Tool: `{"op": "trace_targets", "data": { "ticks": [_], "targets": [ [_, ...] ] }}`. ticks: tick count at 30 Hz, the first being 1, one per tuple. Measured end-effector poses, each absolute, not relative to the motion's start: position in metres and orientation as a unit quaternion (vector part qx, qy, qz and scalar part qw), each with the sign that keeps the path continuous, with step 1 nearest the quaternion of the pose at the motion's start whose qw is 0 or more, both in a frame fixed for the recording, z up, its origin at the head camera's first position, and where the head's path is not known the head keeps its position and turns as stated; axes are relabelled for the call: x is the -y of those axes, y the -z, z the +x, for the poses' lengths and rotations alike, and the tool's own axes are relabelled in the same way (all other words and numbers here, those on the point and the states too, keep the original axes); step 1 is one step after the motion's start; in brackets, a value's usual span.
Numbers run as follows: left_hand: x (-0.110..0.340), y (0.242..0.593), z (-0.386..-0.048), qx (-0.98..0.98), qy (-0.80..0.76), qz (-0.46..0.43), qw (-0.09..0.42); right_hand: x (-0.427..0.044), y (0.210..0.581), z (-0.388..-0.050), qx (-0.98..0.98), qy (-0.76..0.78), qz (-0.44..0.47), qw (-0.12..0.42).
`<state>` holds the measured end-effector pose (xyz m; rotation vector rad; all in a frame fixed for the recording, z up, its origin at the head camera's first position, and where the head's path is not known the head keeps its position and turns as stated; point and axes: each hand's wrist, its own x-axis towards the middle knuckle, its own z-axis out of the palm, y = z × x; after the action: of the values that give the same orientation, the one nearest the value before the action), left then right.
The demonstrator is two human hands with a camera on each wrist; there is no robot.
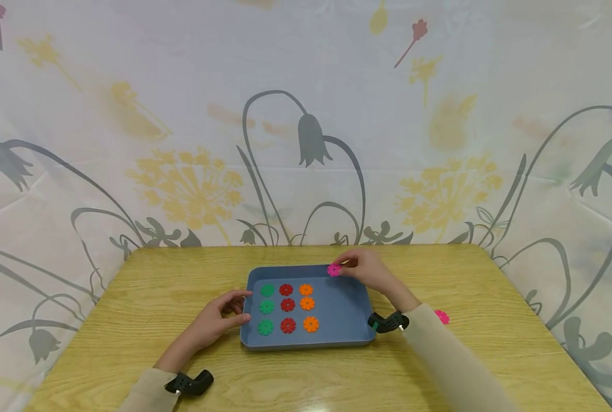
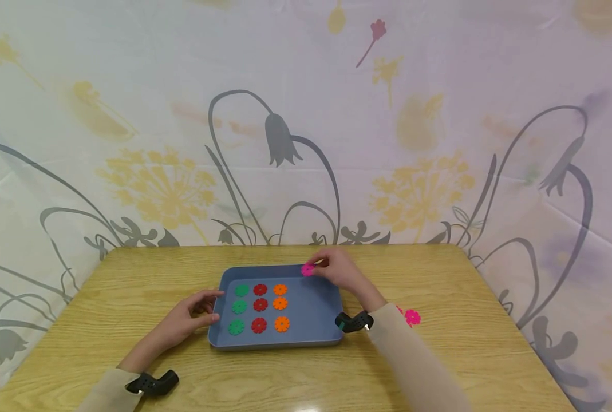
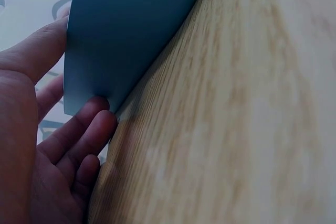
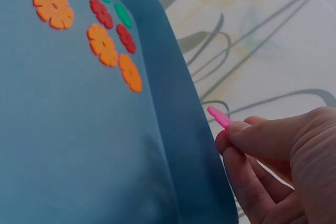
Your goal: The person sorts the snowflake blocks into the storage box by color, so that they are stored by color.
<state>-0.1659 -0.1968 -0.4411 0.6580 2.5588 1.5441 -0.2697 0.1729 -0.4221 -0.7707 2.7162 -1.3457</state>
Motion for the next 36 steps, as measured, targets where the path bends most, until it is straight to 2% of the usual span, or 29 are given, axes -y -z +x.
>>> {"op": "trace_targets", "data": {
  "ticks": [6, 16, 36],
  "targets": [
    [0.197, 0.441, -0.166, -0.836, -0.503, 0.213, 0.044, -0.158, 0.427, -0.271, -0.872, 0.407, -0.273, 0.002],
    [0.197, 0.440, -0.167, -0.836, -0.506, 0.208, 0.047, -0.147, 0.439, -0.273, -0.872, 0.415, -0.253, 0.050],
    [0.197, 0.442, -0.165, -0.834, -0.505, 0.220, 0.033, -0.143, 0.444, -0.269, -0.892, 0.341, -0.293, 0.043]
  ]
}}
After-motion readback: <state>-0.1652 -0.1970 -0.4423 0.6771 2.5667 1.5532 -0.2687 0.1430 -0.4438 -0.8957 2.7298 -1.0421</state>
